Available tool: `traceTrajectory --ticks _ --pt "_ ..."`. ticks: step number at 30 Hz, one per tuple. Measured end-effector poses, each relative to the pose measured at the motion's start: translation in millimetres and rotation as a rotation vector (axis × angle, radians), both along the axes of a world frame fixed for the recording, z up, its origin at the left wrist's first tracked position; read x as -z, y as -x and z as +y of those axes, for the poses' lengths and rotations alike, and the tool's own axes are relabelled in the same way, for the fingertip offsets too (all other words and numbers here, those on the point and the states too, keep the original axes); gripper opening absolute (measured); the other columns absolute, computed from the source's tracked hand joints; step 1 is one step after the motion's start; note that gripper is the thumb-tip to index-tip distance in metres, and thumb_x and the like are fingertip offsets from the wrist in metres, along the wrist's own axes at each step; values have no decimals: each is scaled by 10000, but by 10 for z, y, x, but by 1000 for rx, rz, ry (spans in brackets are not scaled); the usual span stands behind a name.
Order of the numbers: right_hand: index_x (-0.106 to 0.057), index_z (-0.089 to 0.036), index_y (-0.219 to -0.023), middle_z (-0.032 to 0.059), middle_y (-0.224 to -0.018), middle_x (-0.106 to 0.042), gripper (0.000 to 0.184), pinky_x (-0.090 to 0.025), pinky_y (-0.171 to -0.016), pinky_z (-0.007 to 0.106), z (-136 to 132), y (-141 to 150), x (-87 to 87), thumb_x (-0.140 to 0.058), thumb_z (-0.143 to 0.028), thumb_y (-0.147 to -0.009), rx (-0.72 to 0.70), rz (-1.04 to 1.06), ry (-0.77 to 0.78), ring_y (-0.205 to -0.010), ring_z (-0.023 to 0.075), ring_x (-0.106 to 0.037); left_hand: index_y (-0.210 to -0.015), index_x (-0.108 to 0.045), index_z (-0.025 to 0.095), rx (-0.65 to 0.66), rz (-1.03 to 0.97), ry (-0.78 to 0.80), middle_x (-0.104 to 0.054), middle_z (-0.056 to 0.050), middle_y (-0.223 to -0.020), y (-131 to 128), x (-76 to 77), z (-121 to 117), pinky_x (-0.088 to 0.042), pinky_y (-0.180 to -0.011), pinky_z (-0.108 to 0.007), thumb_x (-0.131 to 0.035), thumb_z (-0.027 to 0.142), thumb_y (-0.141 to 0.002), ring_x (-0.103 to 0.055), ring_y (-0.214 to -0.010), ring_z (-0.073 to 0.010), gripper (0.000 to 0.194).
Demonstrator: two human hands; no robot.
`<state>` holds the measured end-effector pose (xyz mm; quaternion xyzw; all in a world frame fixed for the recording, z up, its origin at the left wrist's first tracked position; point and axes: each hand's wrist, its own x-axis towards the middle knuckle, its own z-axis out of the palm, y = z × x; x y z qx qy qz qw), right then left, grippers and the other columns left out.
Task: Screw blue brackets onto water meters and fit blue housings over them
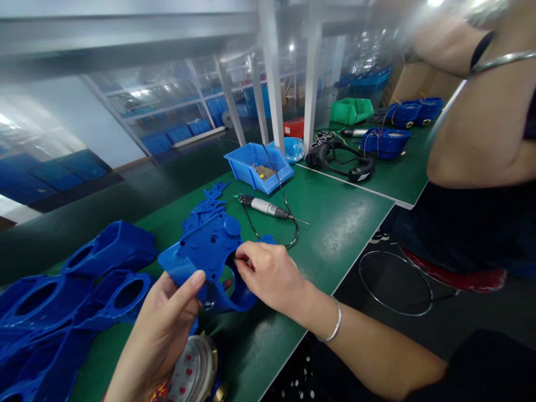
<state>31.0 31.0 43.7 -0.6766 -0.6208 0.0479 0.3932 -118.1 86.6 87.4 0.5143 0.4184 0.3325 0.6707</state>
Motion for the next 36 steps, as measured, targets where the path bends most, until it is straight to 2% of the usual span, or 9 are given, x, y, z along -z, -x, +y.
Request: traceTrajectory --ticks 4,9,13,16,20,24,28,31,36 --pt "-585 -165 -829 11 -734 -622 34 -381 -664 247 -41 -10 19 -567 -138 -837 32 97 -32 -696 148 -590 -1100 -618 213 -20 88 -126 -711 -27 -948 4 2 -60 -565 -746 -278 -825 407 -558 -654 -908 -252 612" --pt "-498 -169 -799 -22 -662 -545 115 -360 -595 225 -112 -71 21 -544 -75 -752 20 317 -38 -589 120 -516 -1016 -664 223 122 260 -397 -664 -67 -1122 66 58 -101 -558 -808 -288 -781 380 -638 -612 -1047 -292 426" --pt "-395 -186 -839 -52 -638 -503 187 -344 -529 191 -163 -195 -20 -494 -83 -719 -131 580 -5 -552 96 -479 -1027 -670 279 211 361 -667 -377 -18 -1460 100 91 -131 -556 -849 -308 -718 327 -714 -352 -1326 -339 321" --pt "-407 -175 -978 -34 -667 -520 197 -371 -518 196 -188 -311 -51 -416 -174 -781 -267 917 99 -555 105 -484 -1003 -655 290 276 422 -834 -247 0 -1520 65 126 -214 -570 -839 -333 -660 267 -769 -366 -1318 -343 235" --pt "-426 -179 -1186 21 -837 -583 393 -455 -648 245 -230 -417 -63 -416 -417 -873 -375 1373 164 -702 132 -561 -1230 -458 338 165 380 -919 -233 -58 -1520 -50 167 -383 -597 -778 -335 -569 214 -828 -425 -1284 -315 436" --pt "-515 -167 -1152 81 -975 -621 726 -479 -802 314 -299 -473 -42 -508 -766 -741 -560 1617 247 -889 202 -603 -1409 -277 331 187 447 -1016 -249 -85 -1514 -105 168 -430 -603 -760 -321 -523 198 -844 -333 -1340 -325 631" --pt "-452 -195 -1238 88 -1068 -616 725 -506 -760 300 -333 -492 -22 -755 -529 -670 -574 1644 246 -900 211 -628 -1462 -147 328 306 496 -1123 -210 -80 -1531 -55 126 -348 -591 -775 -310 -576 189 -807 -295 -1358 -324 796" --pt "-424 -180 -1258 105 -1114 -602 726 -514 -766 286 -323 -499 -21 -785 -368 -658 -543 1650 258 -895 201 -636 -1435 -259 327 342 485 -1075 -291 -84 -1500 -36 42 -255 -584 -777 -320 -634 238 -780 -400 -1300 -324 760" --pt "-431 -167 -1266 106 -1091 -610 684 -504 -831 312 -296 -542 0 -758 -325 -687 -632 1650 246 -922 200 -631 -1071 -674 282 140 554 -1180 -459 -76 -1379 -106 -67 -23 -496 -937 -441 -577 306 -828 -505 -1200 -318 262"
